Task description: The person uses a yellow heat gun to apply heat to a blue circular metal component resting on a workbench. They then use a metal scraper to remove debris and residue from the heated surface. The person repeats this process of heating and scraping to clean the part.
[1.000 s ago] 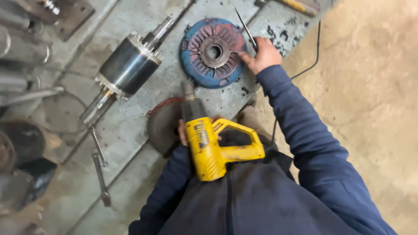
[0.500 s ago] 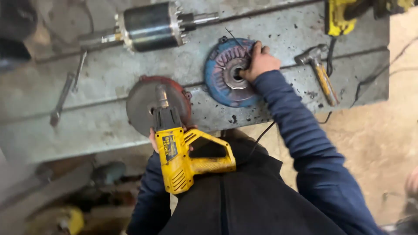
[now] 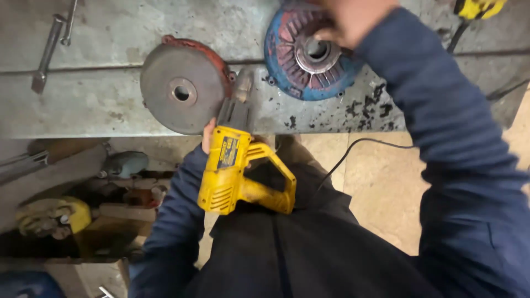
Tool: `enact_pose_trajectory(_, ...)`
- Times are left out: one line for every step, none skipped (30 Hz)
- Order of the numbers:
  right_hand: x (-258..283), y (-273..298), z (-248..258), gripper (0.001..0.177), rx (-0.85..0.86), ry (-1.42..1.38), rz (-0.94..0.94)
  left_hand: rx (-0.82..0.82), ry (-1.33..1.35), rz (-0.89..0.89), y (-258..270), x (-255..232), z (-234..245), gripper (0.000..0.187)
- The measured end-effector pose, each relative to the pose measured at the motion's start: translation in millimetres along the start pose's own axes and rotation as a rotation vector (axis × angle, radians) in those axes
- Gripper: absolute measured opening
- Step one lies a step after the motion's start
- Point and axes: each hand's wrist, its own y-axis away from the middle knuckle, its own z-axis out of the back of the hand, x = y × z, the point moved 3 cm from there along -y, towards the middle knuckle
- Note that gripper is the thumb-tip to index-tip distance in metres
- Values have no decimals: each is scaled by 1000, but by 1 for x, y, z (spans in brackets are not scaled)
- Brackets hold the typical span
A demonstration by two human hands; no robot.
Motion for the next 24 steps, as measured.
enact_pose_trajectory(32,25,15,61,1,-7,-16,-7,-3,15,-7,-3,8,117)
enact_pose_trajectory(58,46,36,55,-121,-86,-189,94,-30,49,-15,-12,11,116)
enact_pose_trajectory(85,67,57,51,-245,-165,-362,195,-55,83,-23,-21,14,116)
enact_pose_trajectory(108,89,38,51,-255,-164,-387,191,-69,105,-20,-25,4,116)
enact_pose_trajectory(128,113,18,40,-265,-278,-556,149,-108,104,-19,-29,-4,116)
enact_pose_trajectory(149,136,-3,31,-278,-391,-734,110,-152,113,-20,-35,-14,116)
enact_pose_trajectory(174,144,-13,31,-293,-387,-768,111,-172,145,-18,-33,-34,116)
enact_pose_trajectory(199,153,-25,31,-387,-512,-848,215,-162,172,-14,-31,-55,117)
enact_pose_trajectory(225,159,-38,33,-485,-637,-923,317,-148,201,-9,-28,-75,119)
enact_pose_trajectory(242,159,-47,33,-512,-632,-959,315,-169,239,-10,-25,-70,119)
enact_pose_trajectory(258,160,-59,33,-560,-765,-1120,325,-148,264,-9,-23,-64,120)
enact_pose_trajectory(277,160,-71,33,-620,-900,-1283,336,-134,298,-9,-23,-59,122)
enact_pose_trajectory(289,155,-77,33,-662,-894,-1320,334,-161,346,-15,-22,-43,122)
enact_pose_trajectory(301,152,-79,39,-653,-789,-1322,368,-240,322,-20,-17,-25,117)
enact_pose_trajectory(315,148,-82,47,-638,-684,-1323,404,-316,297,-23,-12,-7,112)
enact_pose_trajectory(319,141,-81,47,-656,-669,-1348,415,-325,326,-32,-12,13,112)
enact_pose_trajectory(324,136,-78,48,-689,-625,-1365,356,-317,393,-40,-11,35,110)
enact_pose_trajectory(325,129,-74,49,-728,-575,-1376,301,-316,456,-52,-13,53,108)
enact_pose_trajectory(330,127,-78,49,-752,-553,-1395,317,-334,481,-55,-16,41,108)
enact_pose_trajectory(336,124,-82,45,-771,-536,-1366,333,-303,563,-50,-16,32,106)
enact_pose_trajectory(342,120,-85,42,-788,-519,-1336,346,-271,644,-44,-15,22,105)
enact_pose_trajectory(342,115,-86,42,-818,-496,-1343,363,-298,661,-47,-19,18,105)
enact_pose_trajectory(341,110,-87,42,-774,-465,-1372,389,-295,676,-50,-23,13,104)
enact_pose_trajectory(342,107,-89,42,-718,-444,-1405,406,-282,691,-49,-23,11,104)
